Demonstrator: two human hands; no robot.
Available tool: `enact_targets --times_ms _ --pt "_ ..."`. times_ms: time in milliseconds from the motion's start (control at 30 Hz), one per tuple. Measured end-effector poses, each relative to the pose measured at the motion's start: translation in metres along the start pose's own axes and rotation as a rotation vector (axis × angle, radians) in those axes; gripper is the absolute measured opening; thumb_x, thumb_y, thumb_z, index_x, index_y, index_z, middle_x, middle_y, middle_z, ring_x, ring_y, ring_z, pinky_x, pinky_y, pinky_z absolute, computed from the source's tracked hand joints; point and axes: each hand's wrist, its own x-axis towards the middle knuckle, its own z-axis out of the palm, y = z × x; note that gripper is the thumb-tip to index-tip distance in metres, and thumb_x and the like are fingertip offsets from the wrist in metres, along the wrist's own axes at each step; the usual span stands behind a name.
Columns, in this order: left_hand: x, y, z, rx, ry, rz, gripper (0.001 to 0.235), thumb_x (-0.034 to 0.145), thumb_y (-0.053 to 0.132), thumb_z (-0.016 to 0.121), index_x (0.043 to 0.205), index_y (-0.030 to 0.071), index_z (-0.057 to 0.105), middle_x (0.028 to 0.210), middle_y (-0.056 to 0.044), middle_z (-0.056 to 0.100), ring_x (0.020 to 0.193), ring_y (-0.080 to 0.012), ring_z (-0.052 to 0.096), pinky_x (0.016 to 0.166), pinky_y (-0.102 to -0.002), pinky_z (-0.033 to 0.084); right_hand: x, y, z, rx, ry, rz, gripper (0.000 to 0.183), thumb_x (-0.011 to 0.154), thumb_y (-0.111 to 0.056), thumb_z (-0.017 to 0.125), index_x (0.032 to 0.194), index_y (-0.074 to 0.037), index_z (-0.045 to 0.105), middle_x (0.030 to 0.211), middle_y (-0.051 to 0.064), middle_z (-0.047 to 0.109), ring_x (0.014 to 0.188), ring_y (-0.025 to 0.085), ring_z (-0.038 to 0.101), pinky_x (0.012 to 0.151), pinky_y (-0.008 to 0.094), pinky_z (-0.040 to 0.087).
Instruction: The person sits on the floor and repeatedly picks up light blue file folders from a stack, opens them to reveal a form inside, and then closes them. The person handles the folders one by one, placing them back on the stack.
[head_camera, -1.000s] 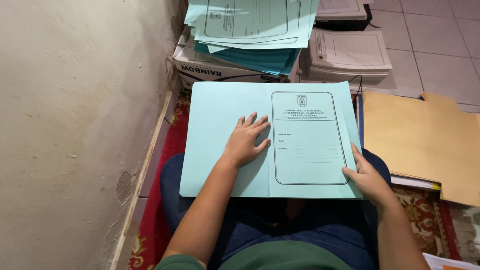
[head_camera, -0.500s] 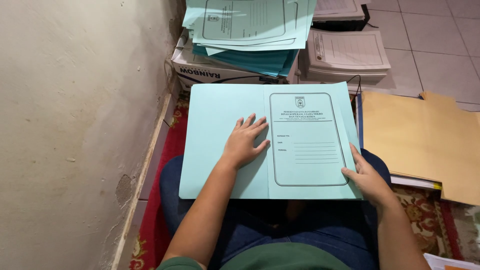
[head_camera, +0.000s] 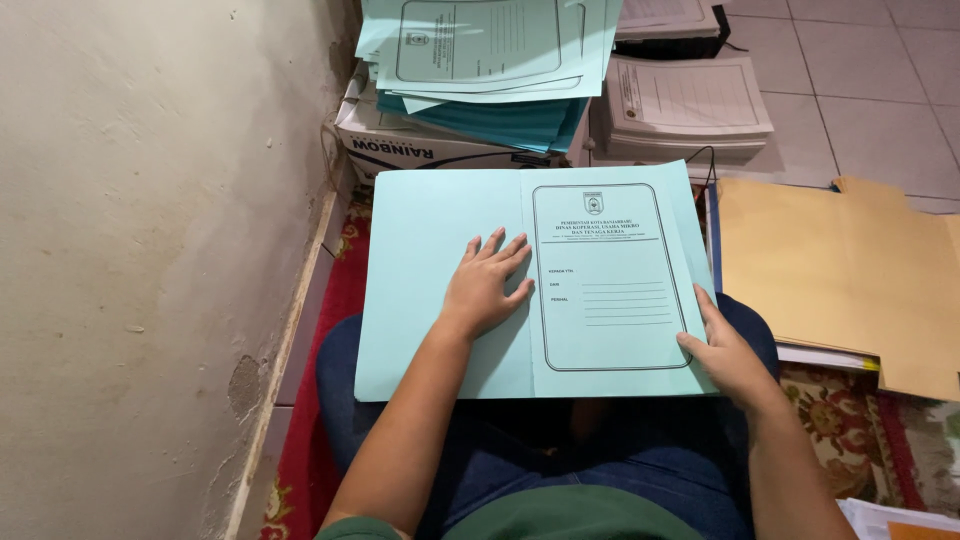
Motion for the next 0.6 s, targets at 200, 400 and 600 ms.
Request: enact_targets --times_ms 200,400,600 --pt "0.002 0.000 0.003 0.006 0.006 -0.011 0.053 0.096 0.042 0.062 0.145 0.023 0.059 0.151 -0.003 0.055 0.149 -0.0259 0.040 0.125 -0.050 0.021 -0.005 -0.011 0.004 -0.027 0.018 -0.003 0.084 0.094 0.008 0.053 0.164 -0.007 0.011 0.167 0.028 0.007 0.155 0.040 0.005 0.124 0.056 0.008" --pt "0.003 -0.004 0.007 0.048 0.032 0.017 0.053 0.095 0.042 0.062 0.144 0.023 0.060 0.150 -0.002 0.056 0.148 -0.0262 0.041 0.124 -0.050 0.022 0.007 0.002 0.008 -0.137 0.074 -0.038 0.081 0.094 0.005 0.053 0.165 -0.007 0.014 0.167 0.029 0.011 0.155 0.040 0.011 0.124 0.055 0.012" --pt "0.002 -0.001 0.003 0.059 0.039 0.015 0.053 0.095 0.042 0.061 0.144 0.023 0.061 0.150 -0.003 0.057 0.148 -0.0271 0.042 0.124 -0.051 0.023 -0.004 -0.016 0.023 -0.474 0.182 -0.047 0.074 0.101 -0.019 0.050 0.166 -0.008 0.018 0.159 0.031 0.035 0.140 0.047 0.043 0.109 0.059 0.042"
